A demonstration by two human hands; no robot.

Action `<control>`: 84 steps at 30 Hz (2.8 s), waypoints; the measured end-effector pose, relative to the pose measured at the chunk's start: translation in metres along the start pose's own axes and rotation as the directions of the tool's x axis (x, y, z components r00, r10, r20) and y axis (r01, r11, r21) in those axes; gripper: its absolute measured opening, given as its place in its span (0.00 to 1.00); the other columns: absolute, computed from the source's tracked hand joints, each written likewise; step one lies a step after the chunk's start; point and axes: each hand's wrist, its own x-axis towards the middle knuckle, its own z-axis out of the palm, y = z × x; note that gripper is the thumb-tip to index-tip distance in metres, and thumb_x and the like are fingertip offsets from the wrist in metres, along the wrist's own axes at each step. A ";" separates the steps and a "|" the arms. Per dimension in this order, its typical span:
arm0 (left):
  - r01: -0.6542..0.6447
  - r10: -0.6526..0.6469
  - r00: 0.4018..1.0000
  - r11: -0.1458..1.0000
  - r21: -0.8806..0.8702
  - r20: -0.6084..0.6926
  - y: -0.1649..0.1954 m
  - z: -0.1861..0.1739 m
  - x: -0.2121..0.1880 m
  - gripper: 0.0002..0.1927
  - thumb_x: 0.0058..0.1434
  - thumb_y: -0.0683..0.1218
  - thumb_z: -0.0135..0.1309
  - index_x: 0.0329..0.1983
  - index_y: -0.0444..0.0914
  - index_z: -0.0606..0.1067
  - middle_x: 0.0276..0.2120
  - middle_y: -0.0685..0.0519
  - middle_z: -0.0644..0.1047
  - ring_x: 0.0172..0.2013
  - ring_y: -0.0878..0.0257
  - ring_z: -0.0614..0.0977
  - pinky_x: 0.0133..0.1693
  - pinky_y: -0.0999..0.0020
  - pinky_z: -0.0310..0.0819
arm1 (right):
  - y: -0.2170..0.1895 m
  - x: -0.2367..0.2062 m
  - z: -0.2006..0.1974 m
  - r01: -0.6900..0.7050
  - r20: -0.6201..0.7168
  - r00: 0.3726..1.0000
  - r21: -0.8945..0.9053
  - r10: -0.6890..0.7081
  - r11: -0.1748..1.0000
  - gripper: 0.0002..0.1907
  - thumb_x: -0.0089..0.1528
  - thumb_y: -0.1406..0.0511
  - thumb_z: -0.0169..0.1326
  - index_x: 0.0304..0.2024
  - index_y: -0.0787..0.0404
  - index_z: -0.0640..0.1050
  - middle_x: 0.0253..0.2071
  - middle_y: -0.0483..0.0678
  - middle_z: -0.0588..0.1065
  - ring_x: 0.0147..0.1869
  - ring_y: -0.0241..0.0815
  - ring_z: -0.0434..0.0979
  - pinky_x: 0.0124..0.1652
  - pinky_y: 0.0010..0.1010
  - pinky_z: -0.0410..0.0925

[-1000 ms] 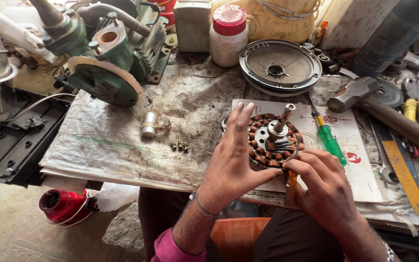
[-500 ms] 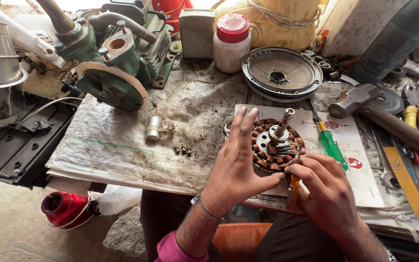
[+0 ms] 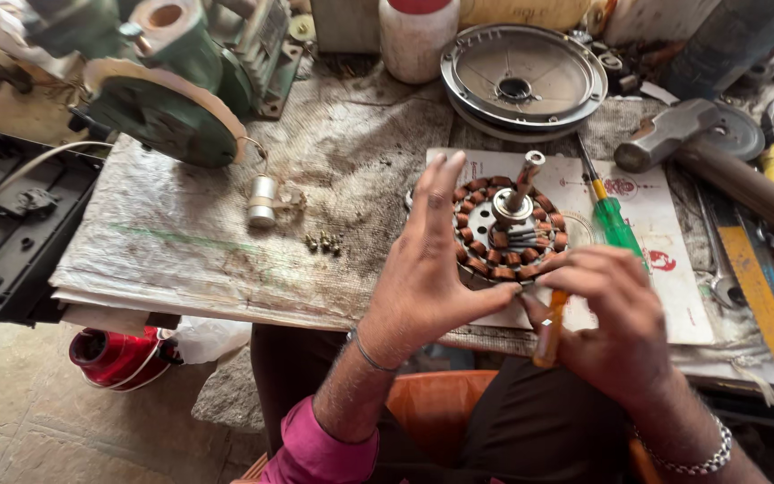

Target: The person works on a copper-wound motor stator mounted on a shaft at a workbench, holding it steady with one hand while using a screwdriver to pry and adjust the windings and components around the shaft, repositioning the assembly as they work around it.

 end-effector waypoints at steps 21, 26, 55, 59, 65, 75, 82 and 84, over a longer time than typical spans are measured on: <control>0.074 -0.071 0.996 0.996 -0.045 0.050 -0.002 -0.006 -0.001 0.64 0.43 0.48 0.72 0.79 0.38 0.46 0.75 0.36 0.57 0.75 0.39 0.60 0.75 0.48 0.52 | -0.004 -0.001 0.000 -0.304 -0.106 0.946 0.038 0.307 0.952 0.19 0.67 0.72 0.60 0.55 0.65 0.66 0.57 0.59 0.77 0.59 0.51 0.82 0.57 0.37 0.73; 0.081 -0.081 0.994 0.997 -0.005 0.072 0.007 -0.015 0.003 0.62 0.43 0.46 0.68 0.78 0.38 0.45 0.75 0.36 0.56 0.75 0.38 0.57 0.73 0.46 0.47 | -0.007 0.005 -0.001 -0.330 -0.124 0.933 0.078 0.338 0.941 0.17 0.64 0.71 0.60 0.52 0.64 0.69 0.54 0.57 0.78 0.55 0.50 0.83 0.53 0.36 0.74; 0.101 -0.113 0.980 0.992 0.077 0.161 -0.015 -0.012 0.000 0.68 0.49 0.61 0.72 0.81 0.36 0.42 0.72 0.39 0.66 0.73 0.42 0.66 0.74 0.35 0.38 | 0.004 0.002 0.002 0.007 0.122 0.992 0.014 -0.009 1.000 0.28 0.40 0.70 0.65 0.44 0.58 0.75 0.46 0.48 0.77 0.56 0.54 0.76 0.56 0.45 0.69; 0.050 -0.076 0.976 0.990 0.131 0.203 -0.018 -0.012 0.003 0.71 0.43 0.64 0.73 0.78 0.33 0.43 0.73 0.35 0.59 0.73 0.39 0.60 0.70 0.35 0.38 | 0.005 0.002 0.004 0.006 0.142 0.990 -0.006 -0.005 1.000 0.29 0.40 0.72 0.65 0.45 0.57 0.75 0.47 0.48 0.77 0.58 0.53 0.75 0.57 0.45 0.68; 0.024 -0.058 0.977 0.986 0.165 0.206 -0.018 -0.008 0.004 0.71 0.43 0.65 0.73 0.78 0.32 0.44 0.74 0.36 0.58 0.74 0.39 0.59 0.71 0.37 0.42 | 0.004 0.001 0.005 0.014 0.150 0.989 -0.065 -0.004 0.998 0.27 0.43 0.73 0.64 0.45 0.58 0.75 0.48 0.49 0.76 0.59 0.54 0.74 0.57 0.46 0.67; 0.024 -0.052 0.981 0.989 0.145 0.189 -0.018 -0.007 0.005 0.69 0.46 0.63 0.72 0.79 0.32 0.44 0.74 0.35 0.58 0.74 0.40 0.59 0.72 0.38 0.43 | 0.001 0.002 0.005 0.063 0.140 0.989 -0.133 -0.045 0.989 0.26 0.45 0.73 0.64 0.46 0.55 0.76 0.50 0.47 0.77 0.60 0.53 0.74 0.55 0.44 0.67; 0.007 -0.033 0.982 0.991 0.135 0.187 -0.018 -0.007 0.005 0.68 0.47 0.64 0.72 0.78 0.31 0.45 0.74 0.35 0.59 0.74 0.39 0.59 0.72 0.38 0.45 | 0.001 0.001 0.004 0.050 0.147 0.989 -0.132 -0.030 0.990 0.27 0.43 0.73 0.65 0.46 0.55 0.76 0.50 0.47 0.77 0.60 0.52 0.75 0.55 0.44 0.67; 0.009 -0.032 0.982 0.992 0.125 0.184 -0.017 -0.007 0.005 0.68 0.47 0.63 0.72 0.78 0.31 0.45 0.74 0.35 0.59 0.74 0.39 0.60 0.72 0.38 0.45 | 0.001 0.001 0.004 0.057 0.140 0.989 -0.121 -0.040 0.991 0.27 0.43 0.72 0.65 0.46 0.55 0.76 0.50 0.47 0.76 0.60 0.52 0.75 0.54 0.44 0.67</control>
